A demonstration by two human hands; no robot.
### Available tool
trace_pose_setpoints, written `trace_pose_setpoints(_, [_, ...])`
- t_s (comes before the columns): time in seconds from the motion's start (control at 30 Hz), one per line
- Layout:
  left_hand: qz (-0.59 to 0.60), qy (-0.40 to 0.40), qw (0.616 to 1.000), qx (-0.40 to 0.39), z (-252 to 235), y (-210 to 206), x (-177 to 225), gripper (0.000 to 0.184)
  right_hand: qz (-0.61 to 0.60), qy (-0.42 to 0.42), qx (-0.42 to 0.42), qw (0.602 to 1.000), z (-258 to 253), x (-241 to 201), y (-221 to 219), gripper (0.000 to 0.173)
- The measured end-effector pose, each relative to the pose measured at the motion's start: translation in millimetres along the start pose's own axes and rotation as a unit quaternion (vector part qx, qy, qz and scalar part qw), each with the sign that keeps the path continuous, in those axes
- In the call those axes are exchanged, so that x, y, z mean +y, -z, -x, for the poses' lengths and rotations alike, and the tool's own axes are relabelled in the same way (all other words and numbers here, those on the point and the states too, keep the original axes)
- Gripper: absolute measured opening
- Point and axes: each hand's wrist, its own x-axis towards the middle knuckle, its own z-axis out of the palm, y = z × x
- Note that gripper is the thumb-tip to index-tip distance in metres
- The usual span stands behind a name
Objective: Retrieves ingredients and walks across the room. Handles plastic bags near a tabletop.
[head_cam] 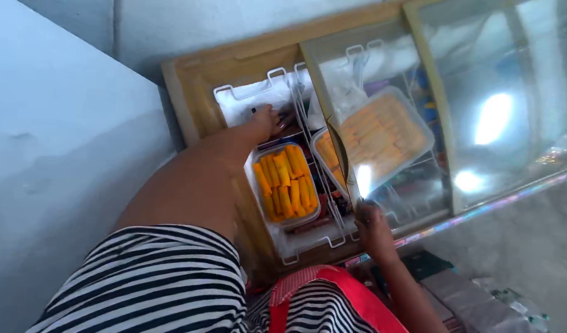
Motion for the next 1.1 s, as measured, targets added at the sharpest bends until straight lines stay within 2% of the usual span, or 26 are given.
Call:
trace_pose_setpoints(0.2, [-0.031, 0.030, 0.996, -0.084, -2.0, 16.5, -1.6, 0.052, -0.001, 0.032, 0.020, 0.999, 1.6, 6.2, -3.1, 0.043])
trace_pose_setpoints(0.37, [0.002, 0.054, 0.995, -0.083, 0.3, 25.6, 2.7, 0.056, 0.006, 0.023, 0.002, 1.000, 0.5, 5.3, -0.3, 0.044])
trace_pose_setpoints(0.47, [0.021, 0.072, 0.991, -0.110, 6.4, 43.1, 7.3, 0.065, 0.011, 0.015, -0.015, 1.000, -0.5, 4.3, 1.7, 0.044])
trace_pose_setpoints(0.6, [0.138, 0.137, 0.979, -0.066, 22.1, 60.0, 4.0, 0.078, 0.010, 0.007, -0.032, 0.999, -2.1, 5.1, 3.8, 0.046])
trace_pose_setpoints(0.7, [0.247, 0.208, 0.946, -0.036, 49.8, 83.3, -4.0, 0.089, 0.009, 0.007, -0.043, 0.999, -2.9, 2.6, 6.7, 0.047])
trace_pose_setpoints(0.77, [0.287, 0.232, 0.928, -0.045, 72.5, 105.7, -4.0, 0.096, 0.018, 0.007, -0.055, 0.998, -3.4, -0.5, 10.3, 0.048])
trace_pose_setpoints(0.87, [0.333, 0.263, 0.905, -0.030, 113.3, 136.1, 6.7, 0.097, 0.037, -0.006, -0.094, 0.995, -7.5, -8.7, 20.0, 0.053])
trace_pose_setpoints(0.97, [0.362, 0.286, 0.887, -0.011, 161.9, 156.0, 33.3, 0.093, 0.034, -0.006, -0.136, 0.990, -23.0, -26.8, 36.5, 0.050])
trace_pose_setpoints(1.1, [0.401, 0.292, 0.868, 0.006, 226.2, 162.4, 86.2, 0.092, 0.013, 0.094, -0.078, 0.992, -56.2, -52.3, 51.1, 0.050])
